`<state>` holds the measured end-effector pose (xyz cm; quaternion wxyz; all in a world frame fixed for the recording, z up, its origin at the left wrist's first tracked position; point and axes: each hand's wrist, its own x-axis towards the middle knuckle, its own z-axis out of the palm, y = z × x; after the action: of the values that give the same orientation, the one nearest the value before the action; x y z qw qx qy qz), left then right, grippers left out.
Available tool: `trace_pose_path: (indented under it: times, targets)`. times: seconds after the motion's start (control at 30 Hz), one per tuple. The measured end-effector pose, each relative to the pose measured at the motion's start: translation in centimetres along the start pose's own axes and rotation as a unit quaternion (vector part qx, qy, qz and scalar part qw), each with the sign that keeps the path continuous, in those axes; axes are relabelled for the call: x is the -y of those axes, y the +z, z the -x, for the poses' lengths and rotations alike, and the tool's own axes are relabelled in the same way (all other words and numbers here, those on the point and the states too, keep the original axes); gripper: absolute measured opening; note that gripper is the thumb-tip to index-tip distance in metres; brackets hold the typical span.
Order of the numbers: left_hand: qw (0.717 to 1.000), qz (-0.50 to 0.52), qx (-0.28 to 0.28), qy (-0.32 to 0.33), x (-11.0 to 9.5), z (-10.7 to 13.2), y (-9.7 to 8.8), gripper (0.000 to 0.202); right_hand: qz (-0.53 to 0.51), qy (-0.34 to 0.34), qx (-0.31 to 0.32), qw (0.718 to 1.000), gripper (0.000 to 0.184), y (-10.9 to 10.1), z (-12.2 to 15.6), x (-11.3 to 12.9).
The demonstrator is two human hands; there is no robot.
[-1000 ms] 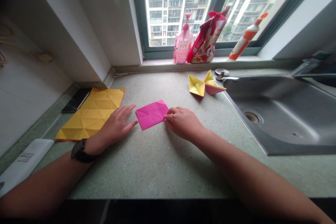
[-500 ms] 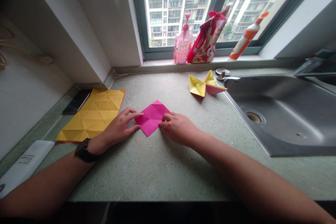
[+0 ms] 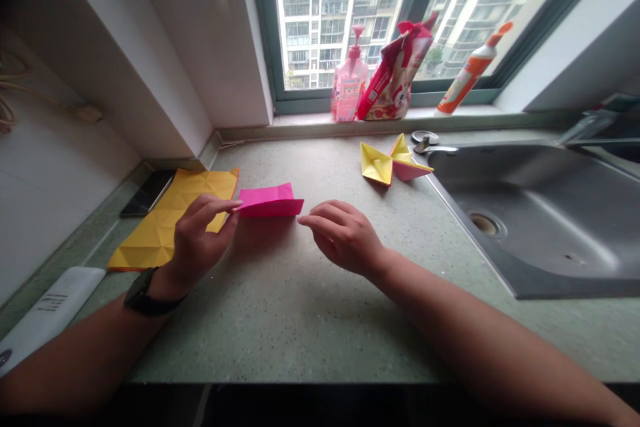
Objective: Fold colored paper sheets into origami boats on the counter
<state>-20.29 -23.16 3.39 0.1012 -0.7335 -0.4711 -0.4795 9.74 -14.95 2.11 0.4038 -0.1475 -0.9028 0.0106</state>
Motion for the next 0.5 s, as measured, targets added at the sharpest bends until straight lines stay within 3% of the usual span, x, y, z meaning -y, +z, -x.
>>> trace_pose_path:
  times: [0.07, 0.17, 0.3, 0.4, 0.5]
  targets:
    - [0.998, -0.006, 0.023, 0.058, -0.8, 0.3, -0.1, 0.025, 0.007, -0.007, -0.036, 0.999, 0.044, -0.3, -0.3, 0.4]
    - [0.984, 0.017, 0.111, 0.138, -2.0, 0.9, 0.4, 0.027, 0.026, -0.020, 0.001, 0.999, 0.044, 0.2, -0.4, 1.1]
    - [0.952, 0.047, 0.209, 0.218, -2.8, 1.6, 1.8, 0.028, 0.025, -0.060, 0.059, 0.996, 0.014, 1.6, 0.0, 1.2]
    - [0.953, 0.032, 0.240, 0.183, -2.3, 1.8, 2.3, 0.023, 0.010, -0.055, 0.086, 0.995, 0.014, 1.9, 0.2, 0.7]
    - [0.951, 0.003, 0.286, 0.117, -1.1, 1.8, 2.4, 0.017, 0.011, -0.004, 0.105, 0.994, 0.017, 1.4, 0.3, 0.0]
